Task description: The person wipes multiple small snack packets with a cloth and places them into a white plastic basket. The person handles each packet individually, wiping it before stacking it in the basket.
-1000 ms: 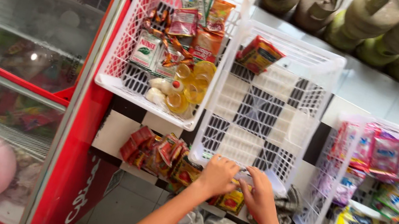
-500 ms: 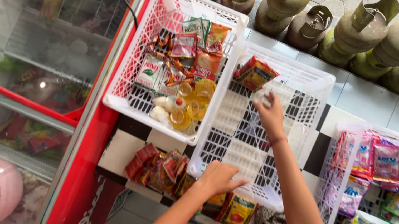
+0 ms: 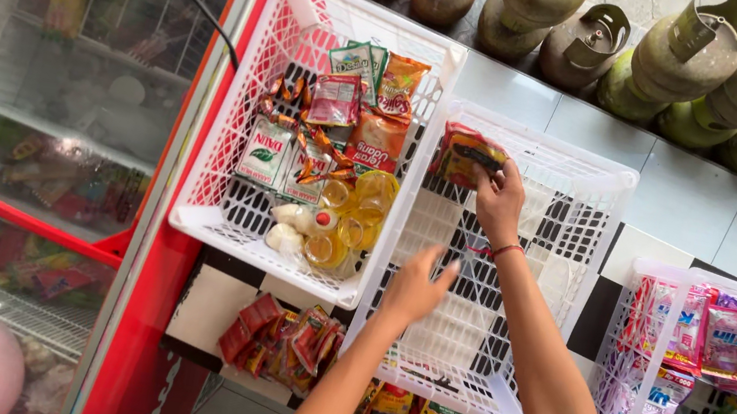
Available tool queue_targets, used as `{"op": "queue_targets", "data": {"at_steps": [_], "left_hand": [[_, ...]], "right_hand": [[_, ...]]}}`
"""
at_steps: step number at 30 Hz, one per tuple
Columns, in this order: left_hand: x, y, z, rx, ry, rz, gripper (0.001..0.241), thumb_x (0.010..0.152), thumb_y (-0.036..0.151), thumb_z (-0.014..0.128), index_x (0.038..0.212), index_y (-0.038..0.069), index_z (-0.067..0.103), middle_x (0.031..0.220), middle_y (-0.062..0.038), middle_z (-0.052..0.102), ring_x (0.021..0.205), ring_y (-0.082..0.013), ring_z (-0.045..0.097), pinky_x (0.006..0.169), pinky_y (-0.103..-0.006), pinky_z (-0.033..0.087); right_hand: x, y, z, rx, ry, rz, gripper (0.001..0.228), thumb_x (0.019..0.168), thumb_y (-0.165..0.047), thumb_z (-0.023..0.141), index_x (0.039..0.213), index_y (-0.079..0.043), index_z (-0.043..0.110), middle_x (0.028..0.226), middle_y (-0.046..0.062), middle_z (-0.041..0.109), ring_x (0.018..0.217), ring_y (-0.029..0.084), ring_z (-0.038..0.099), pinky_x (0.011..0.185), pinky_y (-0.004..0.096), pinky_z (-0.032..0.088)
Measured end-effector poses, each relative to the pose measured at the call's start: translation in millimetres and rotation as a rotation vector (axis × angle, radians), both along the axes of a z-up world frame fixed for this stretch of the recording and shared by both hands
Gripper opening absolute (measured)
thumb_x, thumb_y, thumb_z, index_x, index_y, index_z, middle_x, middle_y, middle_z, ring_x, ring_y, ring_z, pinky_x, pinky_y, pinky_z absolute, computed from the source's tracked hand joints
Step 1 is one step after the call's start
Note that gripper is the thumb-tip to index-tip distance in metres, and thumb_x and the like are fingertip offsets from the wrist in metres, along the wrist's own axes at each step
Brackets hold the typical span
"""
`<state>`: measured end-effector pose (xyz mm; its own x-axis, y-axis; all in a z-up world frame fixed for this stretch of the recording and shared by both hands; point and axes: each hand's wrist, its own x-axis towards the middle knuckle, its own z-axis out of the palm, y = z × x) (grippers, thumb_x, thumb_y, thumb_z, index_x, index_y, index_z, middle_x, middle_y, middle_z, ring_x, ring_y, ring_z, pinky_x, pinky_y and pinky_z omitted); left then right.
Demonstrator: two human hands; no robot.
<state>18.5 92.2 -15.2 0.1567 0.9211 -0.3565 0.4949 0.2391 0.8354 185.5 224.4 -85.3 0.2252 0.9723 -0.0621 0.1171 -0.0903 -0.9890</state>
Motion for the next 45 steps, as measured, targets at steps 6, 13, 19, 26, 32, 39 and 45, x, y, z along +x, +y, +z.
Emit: {"op": "queue_targets", "data": {"at_steps": [6,13,19,26,32,39,45], "left_hand": [[16,75,-25,0.197,-0.043,0.182,0.063,0.097,0.032,0.064,0.147,-0.002,0.047,0.133,-0.029,0.060,0.117,-0.0426,0.062,0.100,-0.0484,0.050],[37,94,-50,0.288,-0.159,0.260,0.071,0.098,0.025,0.065,0.156,-0.003,0.034,0.147,-0.030,0.051,0.137,-0.0433,0.052,0.113,-0.0466,0.042],[46,88,-81,0.259,-0.115,0.224,0.075,0.099,0.024,0.063,0.159,-0.003,0.027,0.160,-0.032,0.036,0.148,-0.0449,0.039,0.120,-0.0461,0.035],[48,67,-68,0.197,-0.121,0.147,0.080,0.099,0.024,0.063,0.160,-0.004,0.022,0.163,-0.034,0.027,0.151,-0.0471,0.030,0.122,-0.0470,0.030],[17,-5,1,0.000,-0.138,-0.025,0.069,0.098,0.028,0.066,0.152,-0.004,0.038,0.150,-0.029,0.046,0.138,-0.0406,0.047,0.114,-0.0443,0.039],[-32,-110,64,-0.142,-0.660,0.127,0.033,0.105,0.014,0.057,0.134,-0.002,0.059,0.124,-0.013,0.071,0.112,-0.0186,0.071,0.099,-0.0321,0.055],[-77,-175,70,-0.100,-0.717,0.369,0.024,0.110,0.015,0.051,0.120,0.000,0.067,0.110,-0.006,0.072,0.097,-0.0114,0.070,0.089,-0.0299,0.058]], "right_hand": [[8,-1,25,0.020,-0.007,0.088,0.030,0.100,-0.001,0.066,0.130,-0.001,0.059,0.115,0.009,0.070,0.103,0.012,0.067,0.085,0.028,0.057],[14,5,-9,0.020,0.444,0.022,0.036,0.098,0.001,0.069,0.126,-0.004,0.048,0.124,0.009,0.065,0.116,0.016,0.064,0.095,0.033,0.058],[23,18,-7,-0.094,0.147,0.169,0.064,0.085,-0.004,0.080,0.135,-0.004,0.040,0.129,0.014,0.062,0.122,0.023,0.062,0.102,0.040,0.054],[16,11,-5,-0.206,0.138,0.112,0.064,0.088,-0.012,0.083,0.136,-0.001,0.042,0.134,0.017,0.065,0.127,0.026,0.064,0.106,0.041,0.055],[-1,-56,29,-0.191,-0.063,-0.017,0.078,0.091,-0.020,0.079,0.153,0.000,0.036,0.154,0.021,0.048,0.145,0.031,0.045,0.114,0.043,0.042],[-22,-245,103,-0.169,0.034,0.079,0.047,0.095,-0.007,0.068,0.139,0.002,0.053,0.139,0.015,0.061,0.133,0.024,0.057,0.108,0.037,0.050],[-35,-340,133,-0.125,0.031,0.055,0.020,0.099,0.000,0.065,0.119,0.002,0.067,0.114,0.009,0.073,0.109,0.016,0.069,0.099,0.030,0.054]]}}
